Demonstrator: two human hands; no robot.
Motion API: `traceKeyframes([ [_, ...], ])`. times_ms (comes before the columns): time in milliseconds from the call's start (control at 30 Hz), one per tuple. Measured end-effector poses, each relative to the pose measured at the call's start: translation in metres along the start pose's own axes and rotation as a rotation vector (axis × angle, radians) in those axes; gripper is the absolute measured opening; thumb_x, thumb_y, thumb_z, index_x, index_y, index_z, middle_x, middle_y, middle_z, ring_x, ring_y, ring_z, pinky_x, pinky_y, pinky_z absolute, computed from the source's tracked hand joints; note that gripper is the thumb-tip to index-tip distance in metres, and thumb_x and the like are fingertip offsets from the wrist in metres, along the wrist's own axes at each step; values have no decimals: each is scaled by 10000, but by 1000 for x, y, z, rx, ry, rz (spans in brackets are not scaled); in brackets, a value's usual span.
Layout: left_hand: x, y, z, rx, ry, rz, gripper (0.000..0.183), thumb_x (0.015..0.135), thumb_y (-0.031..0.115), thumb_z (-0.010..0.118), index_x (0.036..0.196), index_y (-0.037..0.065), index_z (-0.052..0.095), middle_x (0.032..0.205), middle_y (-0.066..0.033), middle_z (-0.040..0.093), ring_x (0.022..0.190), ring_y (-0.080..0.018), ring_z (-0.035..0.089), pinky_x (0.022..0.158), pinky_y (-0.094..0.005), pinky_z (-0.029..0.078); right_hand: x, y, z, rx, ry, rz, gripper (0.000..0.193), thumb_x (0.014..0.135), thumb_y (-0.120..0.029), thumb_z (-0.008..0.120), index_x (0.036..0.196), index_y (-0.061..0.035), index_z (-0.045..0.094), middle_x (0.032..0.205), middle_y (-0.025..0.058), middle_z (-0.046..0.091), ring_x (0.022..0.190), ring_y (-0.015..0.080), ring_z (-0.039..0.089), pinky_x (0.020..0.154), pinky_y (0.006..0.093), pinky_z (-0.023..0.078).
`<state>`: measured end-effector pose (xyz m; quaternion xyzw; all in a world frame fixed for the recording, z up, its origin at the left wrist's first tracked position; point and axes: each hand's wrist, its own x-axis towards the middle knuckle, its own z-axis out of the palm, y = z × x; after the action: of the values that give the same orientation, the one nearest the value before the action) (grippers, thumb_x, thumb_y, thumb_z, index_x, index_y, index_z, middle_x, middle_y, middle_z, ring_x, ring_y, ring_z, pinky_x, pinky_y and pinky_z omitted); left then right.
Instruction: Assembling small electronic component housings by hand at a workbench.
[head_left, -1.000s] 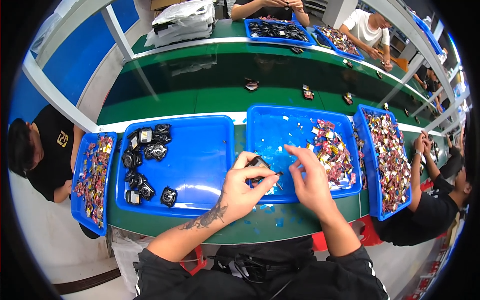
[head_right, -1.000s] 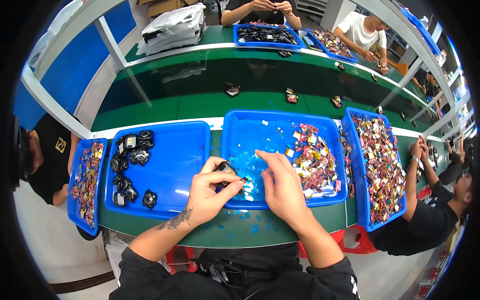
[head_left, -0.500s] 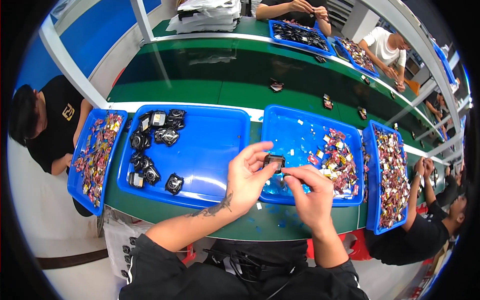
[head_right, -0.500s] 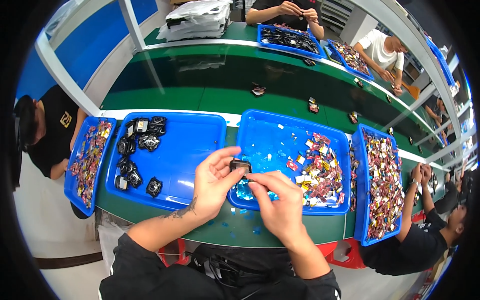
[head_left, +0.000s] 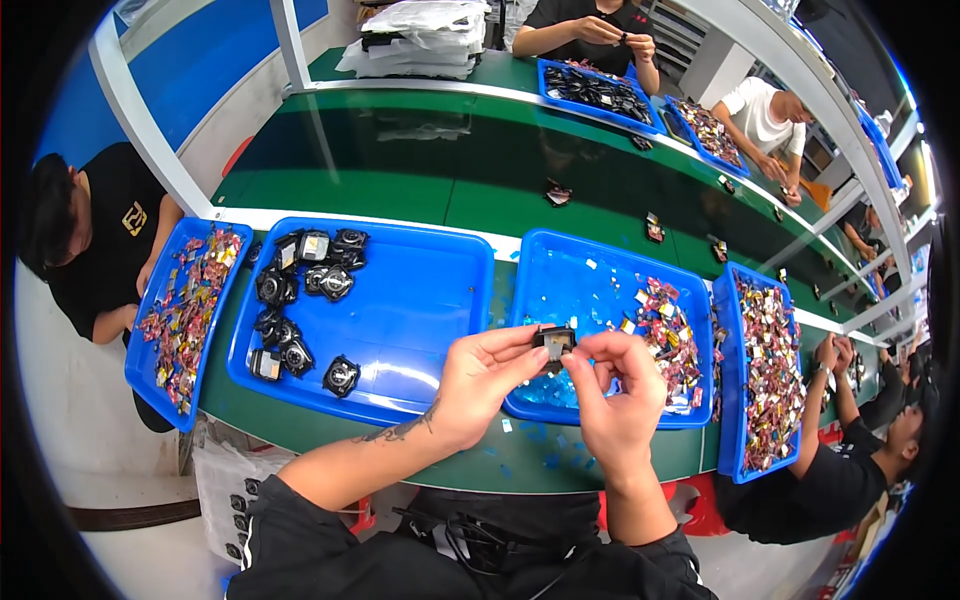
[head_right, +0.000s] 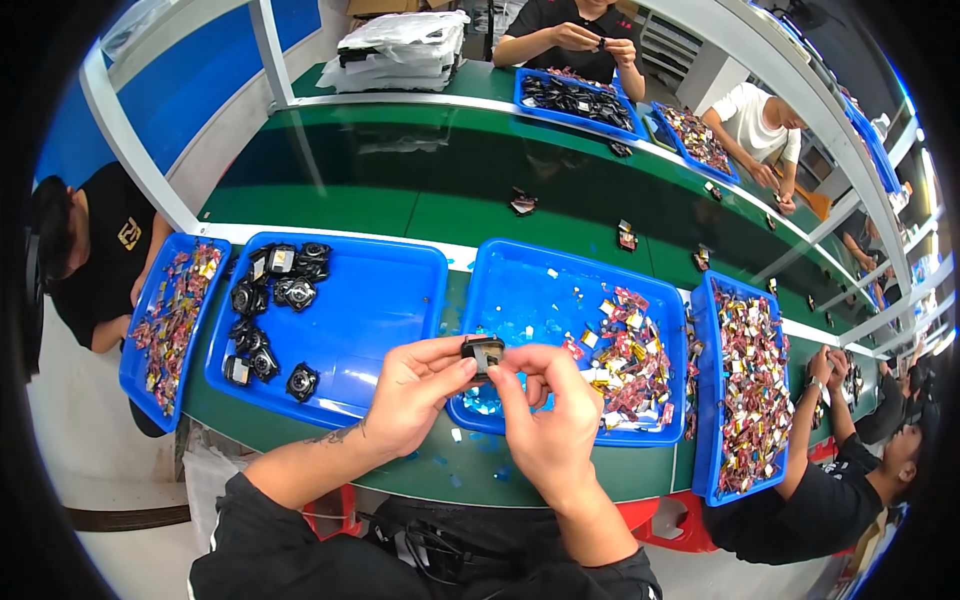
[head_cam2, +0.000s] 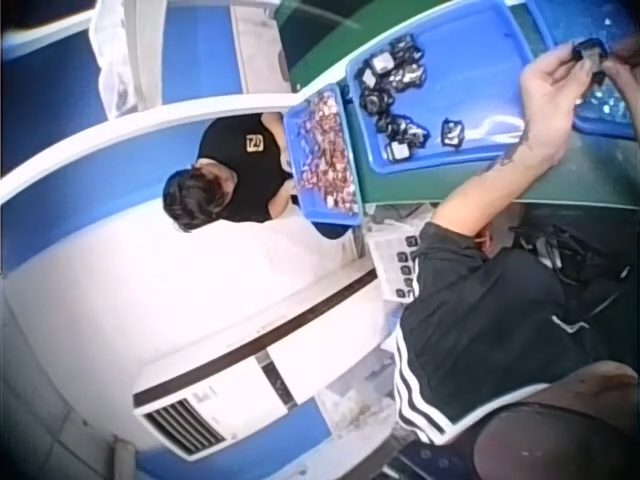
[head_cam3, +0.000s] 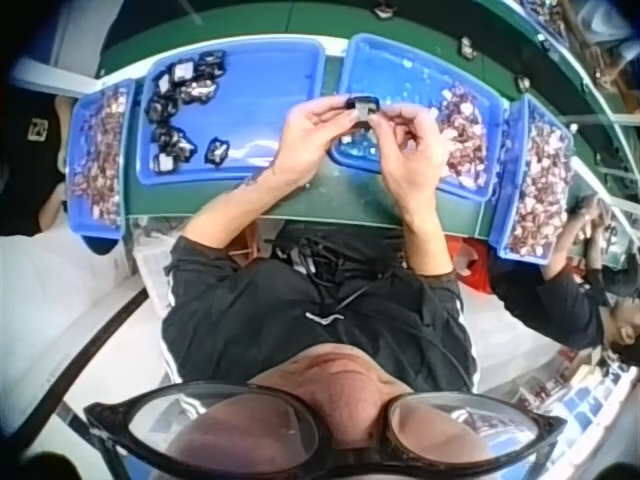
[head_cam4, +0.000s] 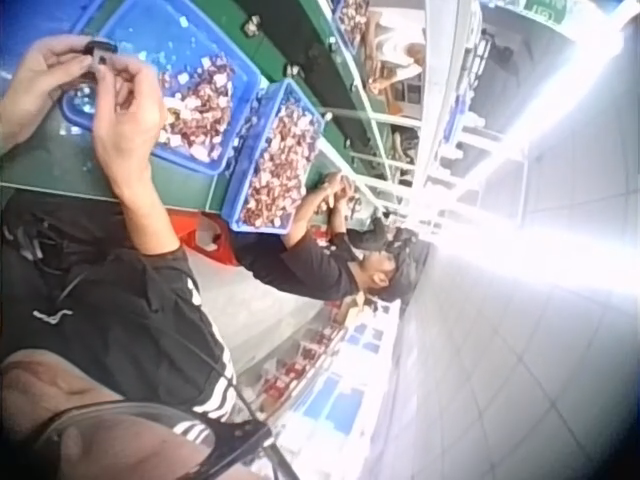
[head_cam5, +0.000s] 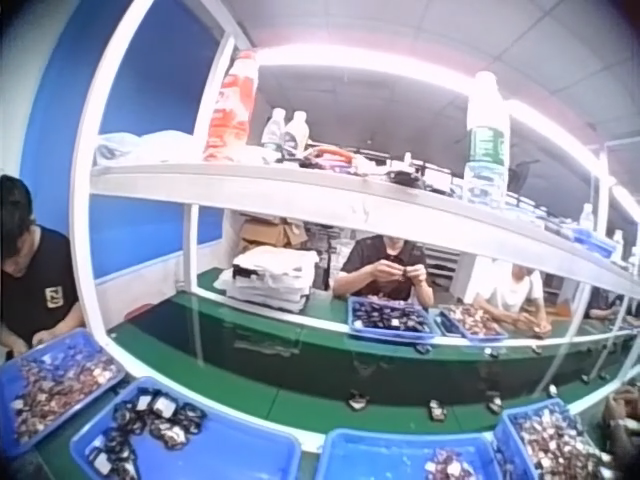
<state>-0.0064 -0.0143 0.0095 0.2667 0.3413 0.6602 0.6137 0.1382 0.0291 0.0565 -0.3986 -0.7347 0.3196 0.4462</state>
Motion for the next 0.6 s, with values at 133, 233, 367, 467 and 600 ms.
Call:
traceKeyframes([
  [133, 0, -1, 2, 2, -50, -13, 341, 948, 4, 545, 1275, -91, 534, 1189, -155, 633, 1075, -184, 619, 949, -314, 511, 0, -2, -7, -83, -81, -1, 101, 769, 13, 739, 844, -13, 675, 687, 45, 628, 485, 78, 425, 459, 236, 351],
  [233, 0, -4, 2, -8, -105, -10, 344, 961, 19, 534, 1285, -96, 523, 1204, -161, 624, 1085, -196, 615, 956, -323, 509, 3, -6, -7, -104, -100, 40, 92, 775, 1, 735, 845, -16, 678, 665, 39, 618, 457, 74, 393, 432, 246, 322],
  [367, -3, -10, 1, 23, -84, 41, 348, 967, 26, 531, 1293, -96, 516, 1207, -165, 622, 1088, -202, 615, 951, -326, 512, 6, -10, -5, -88, -107, 35, 68, 788, -11, 718, 847, -17, 684, 646, 36, 618, 444, 68, 397, 420, 248, 311],
  [467, -4, -11, 2, 41, -100, 52, 345, 971, 29, 527, 1293, -94, 517, 1210, -166, 620, 1089, -202, 615, 948, -331, 514, 5, -10, -5, -73, -116, 59, 58, 791, -14, 712, 843, -23, 688, 610, 28, 601, 434, 65, 398, 419, 246, 307],
  [600, -4, -12, 4, 15, -80, 71, 341, 958, 36, 560, 1281, -71, 548, 1158, -126, 641, 1012, -150, 607, 891, -293, 509, 4, -5, -3, -28, -117, 91, 40, 800, -19, 707, 836, -24, 691, 530, 4, 535, 429, 44, 379, 418, 240, 291],
])
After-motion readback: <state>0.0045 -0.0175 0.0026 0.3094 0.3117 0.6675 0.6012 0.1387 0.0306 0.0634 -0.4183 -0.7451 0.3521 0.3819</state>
